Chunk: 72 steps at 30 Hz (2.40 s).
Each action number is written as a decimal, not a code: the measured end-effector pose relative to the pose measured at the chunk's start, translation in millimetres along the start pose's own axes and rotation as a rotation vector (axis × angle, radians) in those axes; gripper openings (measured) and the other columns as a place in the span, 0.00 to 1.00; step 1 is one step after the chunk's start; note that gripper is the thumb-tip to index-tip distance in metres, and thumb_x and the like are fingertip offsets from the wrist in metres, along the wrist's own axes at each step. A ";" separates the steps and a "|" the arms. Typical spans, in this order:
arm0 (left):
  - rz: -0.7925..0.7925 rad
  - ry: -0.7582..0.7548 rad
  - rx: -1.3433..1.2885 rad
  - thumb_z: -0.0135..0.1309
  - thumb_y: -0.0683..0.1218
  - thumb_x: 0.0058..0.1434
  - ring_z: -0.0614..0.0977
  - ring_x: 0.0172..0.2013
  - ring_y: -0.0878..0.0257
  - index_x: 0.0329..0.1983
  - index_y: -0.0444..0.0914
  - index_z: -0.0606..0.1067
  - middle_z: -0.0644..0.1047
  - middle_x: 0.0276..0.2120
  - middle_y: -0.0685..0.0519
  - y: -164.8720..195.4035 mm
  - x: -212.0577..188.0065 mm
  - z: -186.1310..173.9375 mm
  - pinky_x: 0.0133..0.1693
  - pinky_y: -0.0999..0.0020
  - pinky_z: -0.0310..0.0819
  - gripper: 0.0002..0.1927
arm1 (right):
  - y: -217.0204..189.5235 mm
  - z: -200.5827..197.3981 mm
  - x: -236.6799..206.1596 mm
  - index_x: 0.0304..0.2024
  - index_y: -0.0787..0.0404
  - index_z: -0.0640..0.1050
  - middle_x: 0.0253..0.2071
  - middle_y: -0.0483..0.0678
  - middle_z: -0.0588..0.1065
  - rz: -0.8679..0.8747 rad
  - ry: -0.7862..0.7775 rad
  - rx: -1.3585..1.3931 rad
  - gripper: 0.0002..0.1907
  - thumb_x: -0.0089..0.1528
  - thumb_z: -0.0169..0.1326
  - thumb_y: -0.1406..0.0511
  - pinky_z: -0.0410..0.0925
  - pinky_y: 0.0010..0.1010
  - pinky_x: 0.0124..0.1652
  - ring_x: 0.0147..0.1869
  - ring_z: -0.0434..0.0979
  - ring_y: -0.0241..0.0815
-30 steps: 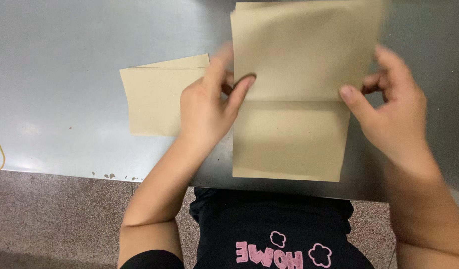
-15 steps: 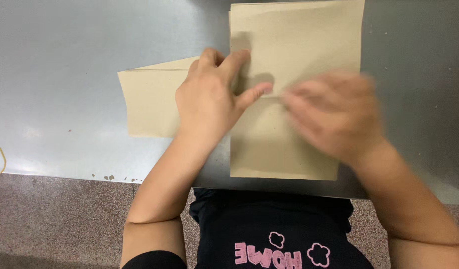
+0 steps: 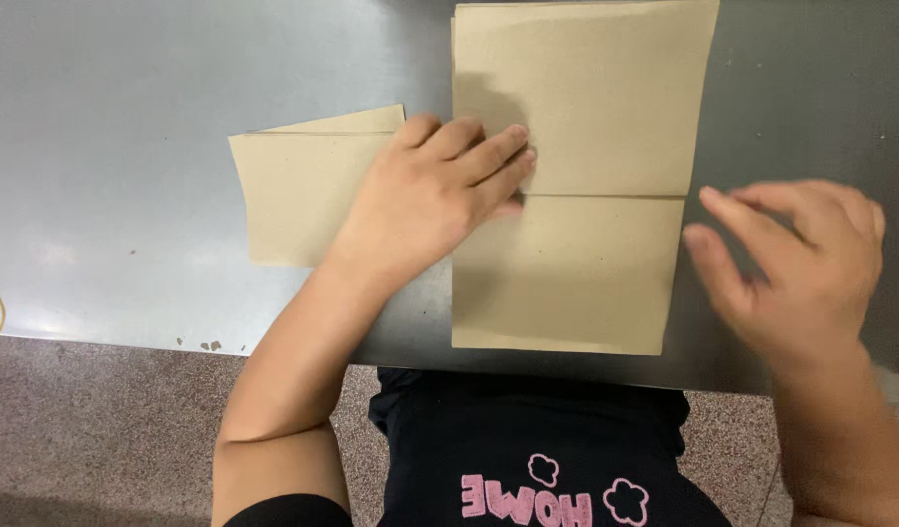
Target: The person folds brown paper sheets in half on a metal worktable, creasing each fold by hand and stacking the folded sheets to the side. They gather the finished stack, secure it with a rubber band, and continue folding more sheets.
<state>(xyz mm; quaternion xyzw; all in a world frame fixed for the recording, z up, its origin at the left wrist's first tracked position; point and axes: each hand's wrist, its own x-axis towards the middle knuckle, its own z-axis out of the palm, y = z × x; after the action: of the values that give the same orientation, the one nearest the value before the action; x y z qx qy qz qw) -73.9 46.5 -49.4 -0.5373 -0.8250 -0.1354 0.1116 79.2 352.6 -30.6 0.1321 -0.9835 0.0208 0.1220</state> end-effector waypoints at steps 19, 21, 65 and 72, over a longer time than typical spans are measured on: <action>-0.600 -0.253 0.053 0.64 0.44 0.58 0.85 0.50 0.62 0.39 0.46 0.84 0.85 0.46 0.60 -5.8 -114.1 -65.7 0.49 0.62 0.77 0.06 | -43.1 -10.6 23.8 0.40 0.49 0.83 0.40 0.36 0.80 -0.174 -0.360 0.730 0.16 0.51 0.66 0.55 0.67 0.35 0.46 0.48 0.76 0.39; -0.636 -0.292 0.038 0.65 0.44 0.56 0.84 0.50 0.62 0.39 0.46 0.84 0.84 0.47 0.59 -2.0 -116.7 -64.5 0.50 0.62 0.77 0.07 | -42.4 -13.6 25.0 0.40 0.50 0.83 0.40 0.37 0.79 -0.173 -0.385 0.695 0.15 0.52 0.66 0.55 0.68 0.35 0.46 0.47 0.76 0.39; -0.273 -0.062 -0.501 0.67 0.48 0.56 0.81 0.52 0.52 0.36 0.40 0.79 0.81 0.51 0.51 42.8 -9.5 -44.0 0.50 0.57 0.77 0.11 | -30.1 -19.6 7.7 0.30 0.54 0.83 0.34 0.40 0.82 0.021 -0.340 0.735 0.07 0.53 0.65 0.60 0.71 0.35 0.45 0.44 0.81 0.40; -0.260 -0.069 -0.478 0.64 0.42 0.48 0.82 0.52 0.53 0.36 0.42 0.79 0.81 0.52 0.52 44.6 -7.0 -46.1 0.50 0.58 0.77 0.11 | -29.0 -15.8 2.3 0.28 0.54 0.84 0.32 0.40 0.83 0.063 -0.401 0.743 0.07 0.51 0.67 0.59 0.72 0.34 0.44 0.41 0.82 0.38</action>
<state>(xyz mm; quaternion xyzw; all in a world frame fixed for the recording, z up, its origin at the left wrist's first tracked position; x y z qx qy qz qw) -28.4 42.0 -3.8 -0.4422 -0.8350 -0.3210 -0.0648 88.4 325.2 -14.5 0.1385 -0.9169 0.3514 -0.1286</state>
